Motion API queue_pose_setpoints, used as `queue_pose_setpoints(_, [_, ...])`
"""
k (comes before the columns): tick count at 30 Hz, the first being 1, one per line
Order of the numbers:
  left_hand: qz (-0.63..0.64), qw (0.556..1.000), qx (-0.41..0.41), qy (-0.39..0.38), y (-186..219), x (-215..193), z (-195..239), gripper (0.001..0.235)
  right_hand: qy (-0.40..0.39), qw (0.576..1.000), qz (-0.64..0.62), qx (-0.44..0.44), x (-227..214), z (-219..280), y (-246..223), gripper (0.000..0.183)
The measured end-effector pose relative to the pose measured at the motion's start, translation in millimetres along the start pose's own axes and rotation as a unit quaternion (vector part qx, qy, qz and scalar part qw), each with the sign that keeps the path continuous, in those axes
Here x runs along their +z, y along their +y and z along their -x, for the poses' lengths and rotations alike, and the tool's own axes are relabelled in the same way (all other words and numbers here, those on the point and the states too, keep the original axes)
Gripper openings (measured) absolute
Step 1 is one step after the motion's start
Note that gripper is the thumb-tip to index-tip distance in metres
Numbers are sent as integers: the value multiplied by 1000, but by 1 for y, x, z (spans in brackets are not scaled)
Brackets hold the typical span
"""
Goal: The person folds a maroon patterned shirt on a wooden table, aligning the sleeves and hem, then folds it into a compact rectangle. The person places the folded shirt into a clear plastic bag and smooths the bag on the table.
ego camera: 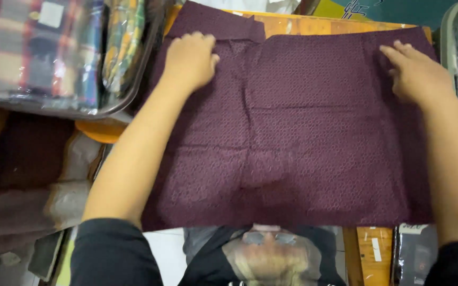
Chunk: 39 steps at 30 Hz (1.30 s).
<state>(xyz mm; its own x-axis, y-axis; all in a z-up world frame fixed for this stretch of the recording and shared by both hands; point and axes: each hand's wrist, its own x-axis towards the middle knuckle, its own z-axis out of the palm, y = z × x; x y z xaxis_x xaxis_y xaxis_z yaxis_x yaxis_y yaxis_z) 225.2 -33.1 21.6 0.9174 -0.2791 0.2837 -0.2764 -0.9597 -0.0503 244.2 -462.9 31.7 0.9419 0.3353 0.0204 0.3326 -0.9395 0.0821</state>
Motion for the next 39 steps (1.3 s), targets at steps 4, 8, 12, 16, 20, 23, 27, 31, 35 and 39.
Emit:
queue_pose_setpoints(4, [60,991,-118,-12,-35,47,-50,48,-140,988,-42,47,3,-47,26,81])
queue_pose_setpoints(8, [69,957,-260,-113,-41,74,-49,87,-141,990,5,-2,13,-63,55,87])
queue_pose_setpoints(12, [92,965,-229,84,-44,91,-43,55,-133,968,211,-28,11,-68,67,64])
queue_pose_setpoints(16, [211,934,-252,141,-45,58,-36,24,-66,909,394,-117,-10,-53,66,39])
queue_pose_setpoints(20, [318,894,-171,266,-52,29,-13,23,-8,904,405,-137,-21,-22,85,46])
queue_pose_setpoints(23, [406,872,-112,248,-33,-28,25,21,-4,928,356,-108,-20,8,104,53])
queue_pose_setpoints(27, [630,739,-116,207,-13,-73,85,46,114,921,364,-83,-3,58,123,13])
queue_pose_setpoints(31, [619,743,-173,188,-4,-90,139,60,160,945,272,-88,25,102,139,28])
queue_pose_setpoints(35, [519,828,-158,141,0,-86,193,44,189,933,289,-99,8,143,96,32])
queue_pose_setpoints(39, [478,876,21,57,0,-71,229,30,114,944,283,-124,6,172,76,52])
